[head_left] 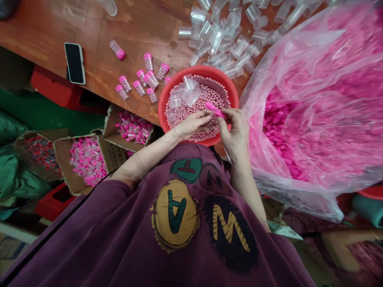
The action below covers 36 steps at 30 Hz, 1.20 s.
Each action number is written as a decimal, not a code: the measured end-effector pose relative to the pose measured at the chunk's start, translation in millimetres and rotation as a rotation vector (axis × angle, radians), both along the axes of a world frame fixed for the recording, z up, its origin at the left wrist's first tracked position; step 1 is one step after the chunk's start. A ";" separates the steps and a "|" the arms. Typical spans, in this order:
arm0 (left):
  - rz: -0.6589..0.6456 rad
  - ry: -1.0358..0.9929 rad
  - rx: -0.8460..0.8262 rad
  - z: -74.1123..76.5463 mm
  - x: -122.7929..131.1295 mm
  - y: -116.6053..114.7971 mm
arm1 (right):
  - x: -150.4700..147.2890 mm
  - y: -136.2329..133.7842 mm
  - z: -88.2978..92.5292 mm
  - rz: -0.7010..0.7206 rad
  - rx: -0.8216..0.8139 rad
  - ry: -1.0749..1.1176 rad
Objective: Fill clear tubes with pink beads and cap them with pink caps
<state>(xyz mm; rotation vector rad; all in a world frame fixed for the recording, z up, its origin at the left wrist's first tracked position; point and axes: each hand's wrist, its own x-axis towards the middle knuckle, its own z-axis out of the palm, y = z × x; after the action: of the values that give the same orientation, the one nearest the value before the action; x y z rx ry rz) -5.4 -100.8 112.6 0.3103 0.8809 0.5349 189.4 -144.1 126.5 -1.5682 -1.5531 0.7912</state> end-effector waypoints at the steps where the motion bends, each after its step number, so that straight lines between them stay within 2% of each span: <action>1: -0.001 0.002 0.003 -1.5 -0.9 -0.8 | -0.1 -2.3 0.7 0.005 -0.012 0.007; 7: -0.010 0.038 0.029 -5.9 -5.1 -2.7 | -2.0 -6.2 -7.7 -0.053 -0.069 0.085; 11: -0.026 0.054 0.042 -0.3 -4.6 -1.6 | -8.3 -4.3 -7.4 -0.053 -0.042 0.042; 18: 0.052 0.061 0.038 11.5 4.8 -7.3 | -16.5 -6.0 -13.1 -0.132 -0.007 -0.007; 22: 0.128 0.081 -0.013 15.8 11.4 -12.0 | -18.4 -11.8 -16.4 -0.085 -0.026 -0.038; 26: 0.147 0.079 -0.001 20.3 10.8 -11.3 | -18.4 -21.3 -6.5 -0.001 -0.061 -0.033; 29: 0.088 0.072 0.032 24.3 3.3 -7.2 | -15.6 -22.8 -2.8 -0.007 -0.068 0.041; 31: -0.013 0.054 0.068 27.6 -2.3 -4.1 | -13.5 -18.2 -7.5 -0.086 -0.086 0.156; 34: -0.213 0.014 0.122 32.0 -6.7 -1.8 | -12.1 -5.1 -19.8 -0.140 -0.236 0.378; 36: -0.260 0.008 0.111 32.5 -6.5 -2.7 | -11.6 2.6 -23.9 -0.092 -0.312 0.445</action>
<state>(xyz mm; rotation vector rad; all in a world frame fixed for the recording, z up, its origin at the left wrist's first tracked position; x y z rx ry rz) -11.9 -103.5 145.2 0.5202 0.8057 0.3415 177.8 -141.5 102.6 -1.5300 -1.0648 1.2771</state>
